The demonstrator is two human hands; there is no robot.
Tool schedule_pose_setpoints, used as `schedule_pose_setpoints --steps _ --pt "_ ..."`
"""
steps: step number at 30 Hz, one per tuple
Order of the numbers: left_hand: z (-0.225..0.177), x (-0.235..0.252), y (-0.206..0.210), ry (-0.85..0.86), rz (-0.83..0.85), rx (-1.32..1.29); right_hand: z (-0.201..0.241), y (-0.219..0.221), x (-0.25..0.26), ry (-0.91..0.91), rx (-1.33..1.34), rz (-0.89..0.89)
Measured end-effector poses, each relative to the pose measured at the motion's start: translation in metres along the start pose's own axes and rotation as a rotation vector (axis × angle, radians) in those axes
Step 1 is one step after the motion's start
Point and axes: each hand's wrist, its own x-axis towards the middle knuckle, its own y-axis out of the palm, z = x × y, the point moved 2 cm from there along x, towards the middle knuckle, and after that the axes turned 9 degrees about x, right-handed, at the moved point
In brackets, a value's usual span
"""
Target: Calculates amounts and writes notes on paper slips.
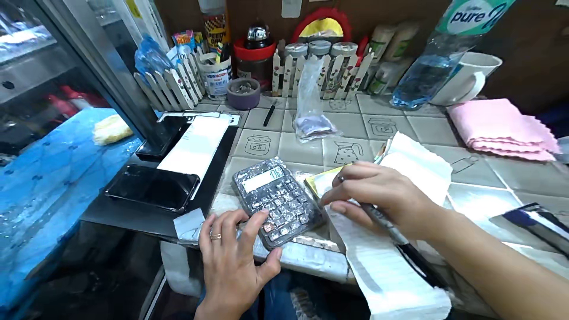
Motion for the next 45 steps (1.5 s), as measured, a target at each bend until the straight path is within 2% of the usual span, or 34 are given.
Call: schedule_pose_setpoints --steps 8,13,16,19,22,24,28,31,36,39,42,45 --pt "-0.002 0.001 0.0 -0.034 0.019 -0.001 -0.027 -0.023 -0.005 0.219 -0.2 -0.084" --pt "-0.002 0.002 -0.001 -0.045 0.024 -0.002 -0.042 -0.023 -0.012 0.396 -0.232 0.069" --pt "-0.002 0.001 -0.002 -0.061 0.025 -0.013 -0.05 -0.02 -0.016 0.442 -0.185 0.152" --pt "-0.002 0.002 -0.006 -0.116 0.02 -0.103 -0.053 -0.021 -0.017 0.452 -0.126 0.177" --pt "-0.019 0.0 -0.02 -0.173 0.021 -0.322 -0.048 -0.026 -0.014 0.483 -0.046 0.145" --pt "-0.044 -0.005 -0.024 -0.034 0.042 -0.415 -0.045 -0.034 -0.012 0.505 0.012 0.077" --pt "-0.086 0.007 -0.02 0.339 0.231 -0.408 -0.041 -0.045 -0.01 0.439 0.128 -0.199" --pt "-0.098 0.021 -0.011 0.457 0.331 -0.355 -0.035 -0.046 -0.007 0.417 0.229 -0.227" --pt "-0.109 0.024 -0.003 0.449 0.456 -0.223 -0.024 -0.038 -0.004 0.422 0.406 -0.189" --pt "-0.112 0.018 0.001 0.421 0.408 -0.163 -0.015 -0.033 -0.005 0.562 0.524 -0.236" --pt "-0.115 0.011 0.003 0.374 0.351 -0.168 -0.011 -0.017 -0.015 0.671 0.461 -0.234" --pt "-0.114 0.01 0.004 0.342 0.333 -0.225 -0.015 -0.004 -0.028 0.706 0.435 -0.355"
